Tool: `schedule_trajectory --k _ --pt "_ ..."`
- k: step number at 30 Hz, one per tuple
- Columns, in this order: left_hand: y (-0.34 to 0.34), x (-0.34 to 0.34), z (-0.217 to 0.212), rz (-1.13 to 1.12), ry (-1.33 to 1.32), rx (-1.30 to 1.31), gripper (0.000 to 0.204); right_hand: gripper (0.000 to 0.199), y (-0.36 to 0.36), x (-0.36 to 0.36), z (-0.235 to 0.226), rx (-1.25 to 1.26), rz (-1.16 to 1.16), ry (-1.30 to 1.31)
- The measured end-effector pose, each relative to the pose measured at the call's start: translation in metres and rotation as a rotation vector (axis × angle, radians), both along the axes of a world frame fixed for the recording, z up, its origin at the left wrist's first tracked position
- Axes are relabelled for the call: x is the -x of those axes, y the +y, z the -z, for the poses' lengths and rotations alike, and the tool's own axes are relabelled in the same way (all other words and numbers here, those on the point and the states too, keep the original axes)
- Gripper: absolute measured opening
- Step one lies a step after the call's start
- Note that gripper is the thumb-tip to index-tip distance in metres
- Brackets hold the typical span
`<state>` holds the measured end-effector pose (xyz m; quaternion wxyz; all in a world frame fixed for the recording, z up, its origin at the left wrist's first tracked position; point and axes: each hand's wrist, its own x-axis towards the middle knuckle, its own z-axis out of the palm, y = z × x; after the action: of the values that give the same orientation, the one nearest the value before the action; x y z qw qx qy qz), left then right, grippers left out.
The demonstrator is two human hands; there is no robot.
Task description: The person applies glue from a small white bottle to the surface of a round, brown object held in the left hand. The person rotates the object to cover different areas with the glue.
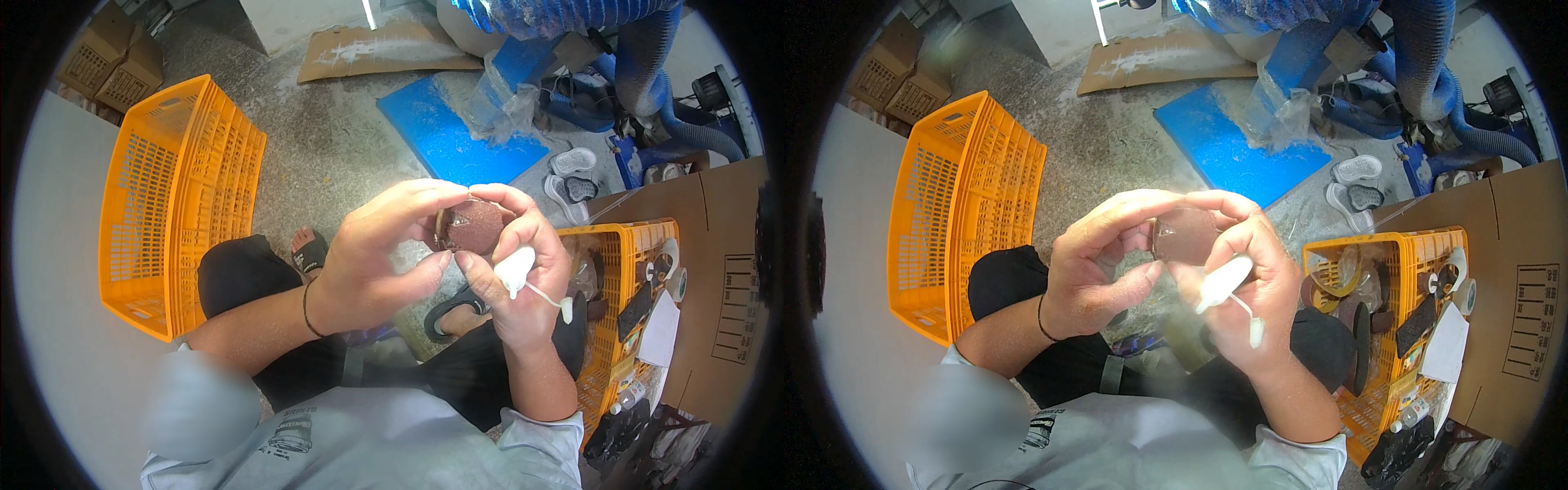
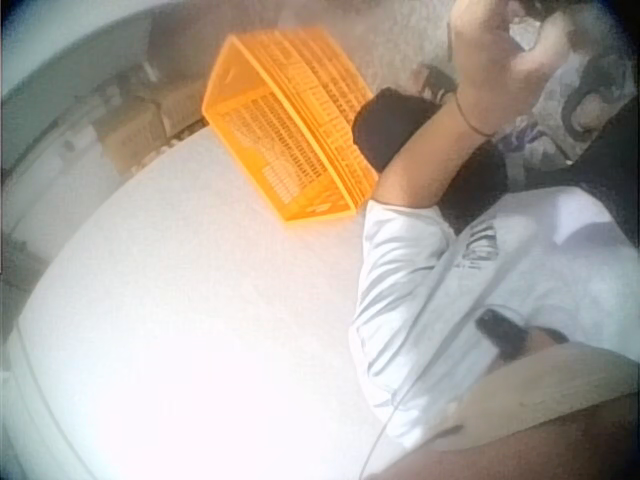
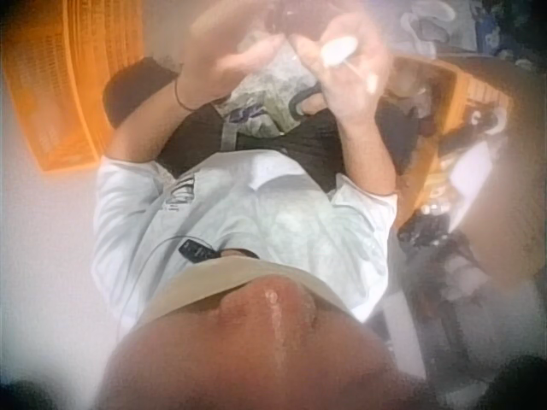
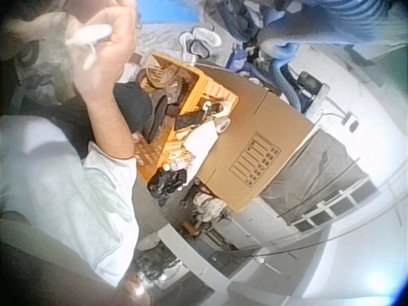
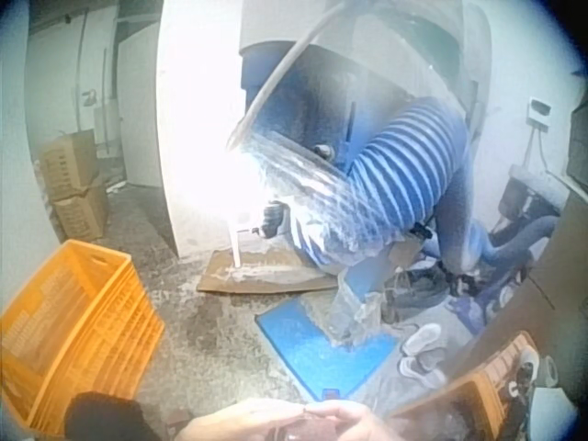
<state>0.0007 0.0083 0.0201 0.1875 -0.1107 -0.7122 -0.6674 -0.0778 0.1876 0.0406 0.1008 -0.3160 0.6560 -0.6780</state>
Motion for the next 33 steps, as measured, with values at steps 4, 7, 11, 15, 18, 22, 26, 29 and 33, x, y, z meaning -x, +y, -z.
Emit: schedule_trajectory --k 4,7,11,15,18,22,26,29,33 --pt "0.0 0.001 0.0 0.0 0.018 0.001 0.056 0.034 0.0 -0.001 -0.002 0.017 0.001 -0.031" --pt "0.0 0.003 0.001 0.0 0.033 -0.002 0.056 0.034 0.0 -0.002 -0.002 0.008 0.001 -0.034" --pt "0.001 0.003 0.002 0.006 0.027 -0.022 0.055 0.034 0.0 -0.001 -0.001 0.011 -0.008 -0.047" --pt "0.0 0.002 0.001 0.005 0.009 -0.014 0.055 0.034 0.0 0.0 0.001 0.012 -0.011 -0.051" --pt "0.001 0.003 0.0 0.0 0.009 -0.022 0.055 0.035 0.001 0.002 0.003 0.015 -0.029 -0.057" --pt "-0.003 0.002 -0.006 -0.015 -0.076 0.003 0.053 0.034 -0.002 0.004 0.014 0.063 -0.045 -0.173" --pt "-0.005 0.001 -0.008 -0.046 -0.162 0.006 0.051 0.033 -0.01 0.002 0.03 0.18 -0.063 -0.358" --pt "-0.007 0.004 -0.009 -0.075 -0.181 0.063 0.049 0.032 -0.019 -0.004 0.042 0.295 -0.058 -0.467" --pt "-0.012 0.002 -0.013 -0.06 -0.36 0.109 0.05 0.034 -0.024 -0.008 0.053 0.304 -0.036 -0.524"
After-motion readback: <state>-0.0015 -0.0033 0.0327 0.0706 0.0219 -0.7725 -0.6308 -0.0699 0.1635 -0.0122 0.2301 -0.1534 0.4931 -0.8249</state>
